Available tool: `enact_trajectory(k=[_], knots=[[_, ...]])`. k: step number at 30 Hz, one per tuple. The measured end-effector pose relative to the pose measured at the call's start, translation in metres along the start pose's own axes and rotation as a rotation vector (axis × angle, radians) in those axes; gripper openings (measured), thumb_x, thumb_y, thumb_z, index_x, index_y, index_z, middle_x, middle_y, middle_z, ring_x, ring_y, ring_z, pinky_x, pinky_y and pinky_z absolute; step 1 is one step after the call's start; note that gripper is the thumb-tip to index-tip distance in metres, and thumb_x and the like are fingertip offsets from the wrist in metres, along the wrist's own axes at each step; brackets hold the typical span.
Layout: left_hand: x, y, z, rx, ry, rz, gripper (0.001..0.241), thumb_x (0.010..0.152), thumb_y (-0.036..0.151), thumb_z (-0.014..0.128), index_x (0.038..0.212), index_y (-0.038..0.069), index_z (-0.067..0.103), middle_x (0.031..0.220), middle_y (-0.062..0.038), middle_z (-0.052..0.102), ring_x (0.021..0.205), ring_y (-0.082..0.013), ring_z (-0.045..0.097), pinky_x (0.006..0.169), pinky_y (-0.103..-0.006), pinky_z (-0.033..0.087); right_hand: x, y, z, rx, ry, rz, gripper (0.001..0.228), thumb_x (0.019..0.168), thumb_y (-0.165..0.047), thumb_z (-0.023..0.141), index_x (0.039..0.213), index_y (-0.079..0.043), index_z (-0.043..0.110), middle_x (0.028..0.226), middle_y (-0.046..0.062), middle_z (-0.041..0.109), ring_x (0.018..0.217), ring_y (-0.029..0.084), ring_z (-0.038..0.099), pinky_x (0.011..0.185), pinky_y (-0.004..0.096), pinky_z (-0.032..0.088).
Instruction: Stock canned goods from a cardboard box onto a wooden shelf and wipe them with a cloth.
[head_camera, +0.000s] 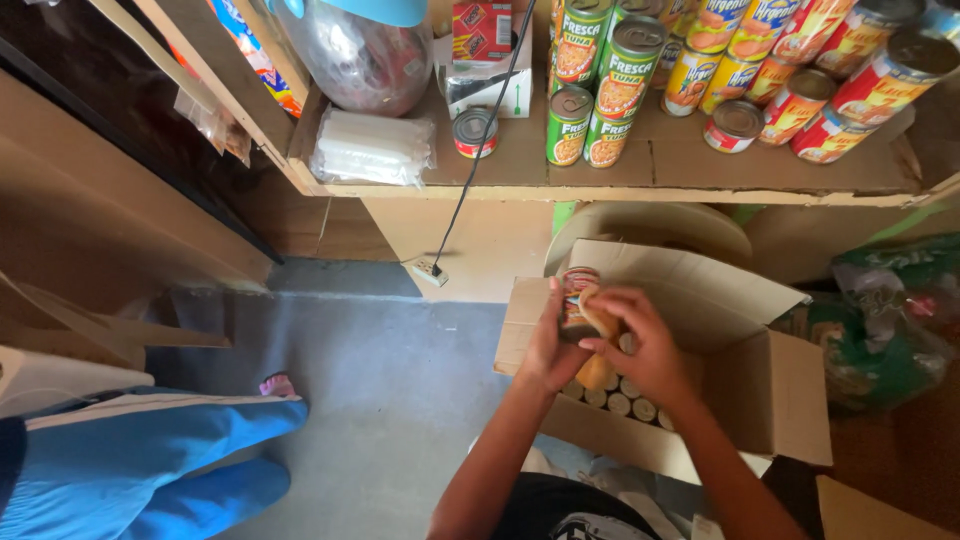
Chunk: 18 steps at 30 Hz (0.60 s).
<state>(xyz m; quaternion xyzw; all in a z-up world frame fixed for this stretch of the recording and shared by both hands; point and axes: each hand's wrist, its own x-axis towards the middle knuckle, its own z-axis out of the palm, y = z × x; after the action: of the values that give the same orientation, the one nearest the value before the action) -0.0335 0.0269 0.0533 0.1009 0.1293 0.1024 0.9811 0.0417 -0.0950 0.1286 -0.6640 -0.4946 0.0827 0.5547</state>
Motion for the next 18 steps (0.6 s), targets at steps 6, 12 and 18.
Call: enact_trajectory(k=[6, 12, 18], knots=[[0.031, -0.015, -0.063, -0.288, 0.095, 0.071, 0.034, 0.105, 0.053, 0.055, 0.112, 0.019, 0.06, 0.107, -0.004, 0.066, 0.103, -0.0241, 0.065, 0.096, -0.0505, 0.052, -0.019, 0.054, -0.019, 0.076, -0.025, 0.343, 0.028, 0.086, -0.001, 0.073, 0.114, -0.004, 0.075, 0.111, 0.007, 0.072, 0.094, 0.022, 0.067, 0.077, 0.03, 0.049], [0.035, -0.028, -0.07, -0.335, 0.105, 0.041, 0.047, 0.106, 0.051, 0.05, 0.12, 0.008, 0.062, 0.114, -0.012, 0.069, 0.11, -0.0262, 0.065, 0.104, -0.0419, 0.054, -0.003, 0.02, 0.017, -0.257, -0.128, -0.182, 0.035, 0.074, 0.007, 0.071, 0.105, -0.009, 0.076, 0.108, 0.009, 0.068, 0.102, 0.031, 0.06, 0.092, 0.04, 0.05], [0.05, -0.047, -0.112, -0.401, 0.107, -0.144, 0.05, 0.098, 0.061, 0.055, 0.105, 0.013, 0.067, 0.1, -0.011, 0.073, 0.089, -0.0288, 0.069, 0.077, -0.046, 0.054, 0.007, 0.018, 0.006, -0.381, -0.079, -0.162, 0.034, 0.082, 0.004, 0.069, 0.112, -0.01, 0.076, 0.103, 0.01, 0.063, 0.098, 0.031, 0.057, 0.088, 0.039, 0.05]])
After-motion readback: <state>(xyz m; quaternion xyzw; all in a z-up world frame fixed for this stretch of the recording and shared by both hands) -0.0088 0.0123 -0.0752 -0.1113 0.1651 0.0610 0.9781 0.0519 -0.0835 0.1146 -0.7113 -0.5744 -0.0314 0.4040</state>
